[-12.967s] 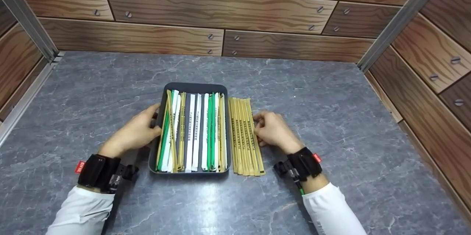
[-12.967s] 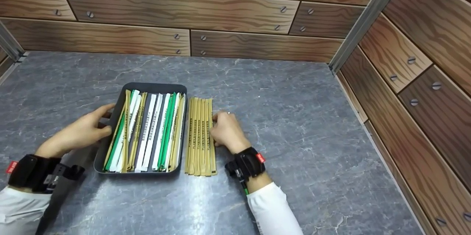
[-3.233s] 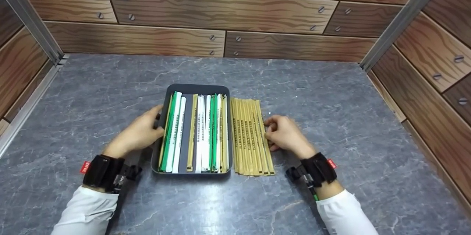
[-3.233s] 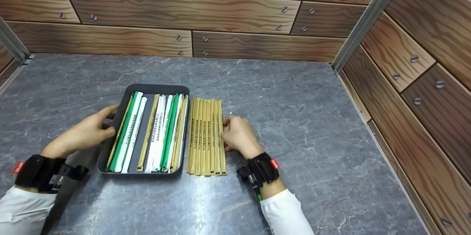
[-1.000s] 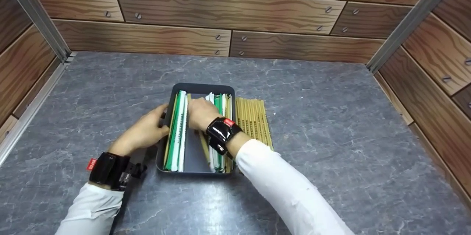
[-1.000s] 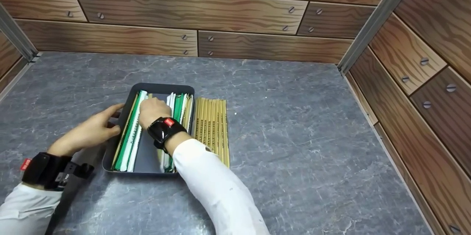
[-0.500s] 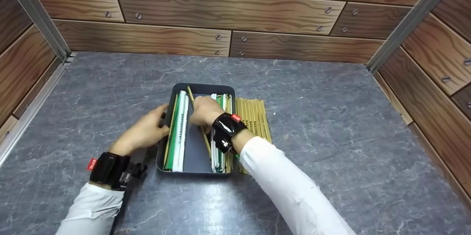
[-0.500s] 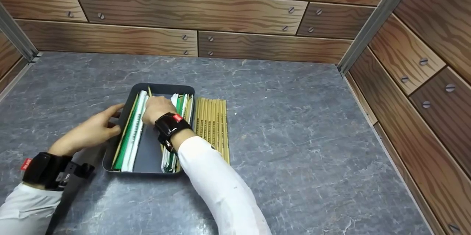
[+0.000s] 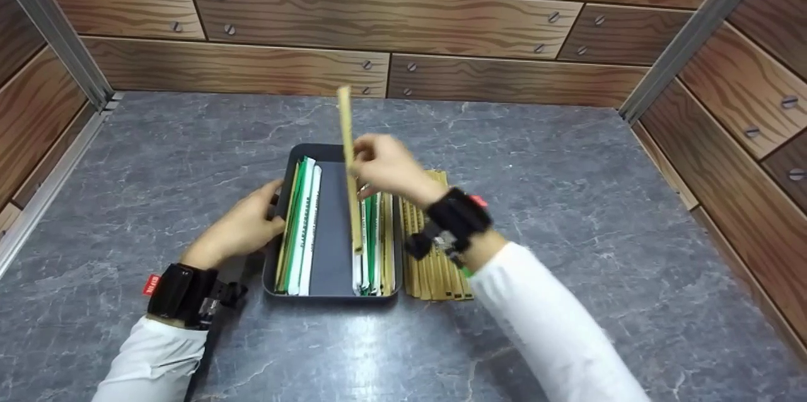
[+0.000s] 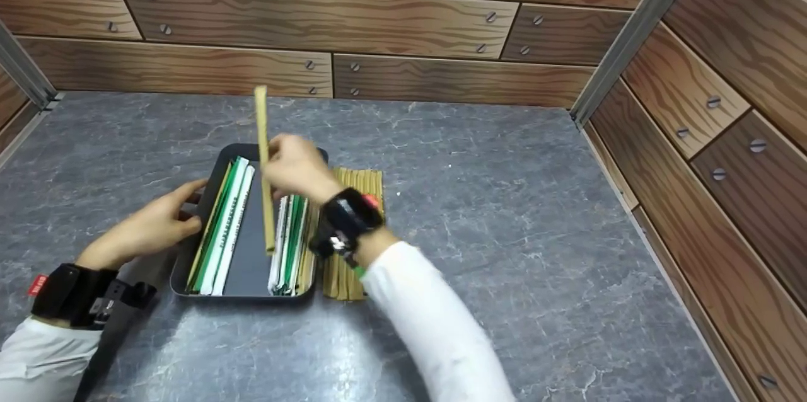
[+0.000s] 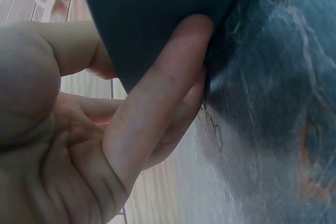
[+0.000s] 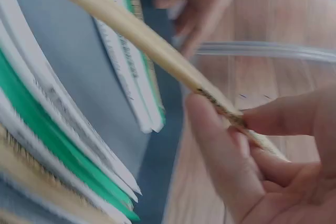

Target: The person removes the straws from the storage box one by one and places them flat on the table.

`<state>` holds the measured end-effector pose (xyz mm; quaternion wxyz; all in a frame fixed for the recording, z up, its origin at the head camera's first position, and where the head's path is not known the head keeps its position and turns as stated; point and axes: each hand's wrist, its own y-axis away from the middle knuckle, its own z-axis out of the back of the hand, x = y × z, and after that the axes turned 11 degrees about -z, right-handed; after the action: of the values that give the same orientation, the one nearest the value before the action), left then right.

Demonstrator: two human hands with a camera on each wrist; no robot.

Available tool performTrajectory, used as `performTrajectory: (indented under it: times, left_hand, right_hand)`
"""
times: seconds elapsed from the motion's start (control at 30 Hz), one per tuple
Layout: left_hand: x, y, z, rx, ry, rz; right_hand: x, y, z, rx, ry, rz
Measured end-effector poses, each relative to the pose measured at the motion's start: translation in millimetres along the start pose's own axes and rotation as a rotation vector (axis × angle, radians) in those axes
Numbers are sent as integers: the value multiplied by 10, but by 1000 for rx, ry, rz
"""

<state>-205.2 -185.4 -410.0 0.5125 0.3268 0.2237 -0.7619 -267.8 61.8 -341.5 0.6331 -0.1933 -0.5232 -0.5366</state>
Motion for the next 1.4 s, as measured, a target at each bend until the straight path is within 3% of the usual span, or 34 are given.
performTrajectory:
  times: [0.13,0.27,0.4,0.57,0.7,0.93,1.4]
  left_hand:
    - [1,19,11,2,2,11]
    - [6,27,23,1,12,8]
    - [7,35,43,-5,40,11]
    - [2,42,56,-6,66,21]
    - [7,40,46,-6,55,20]
    - [32,42,7,-15,11,-1]
    - [-3,4,-9,-4,31,20]
  right_hand:
    - [-91,176,323,-53,-156,57]
    - [-295,364,642,-104,-231,66]
    - [-596,508,888,-141,-222,37]
    - [-1053,602,1084,-172,-149,-64]
    - [-1332,627,1132,-203,-87,-171]
    - [-1521,555,1090,-185,-48,-268]
    - [-1613,512,966,-303,153,-216]
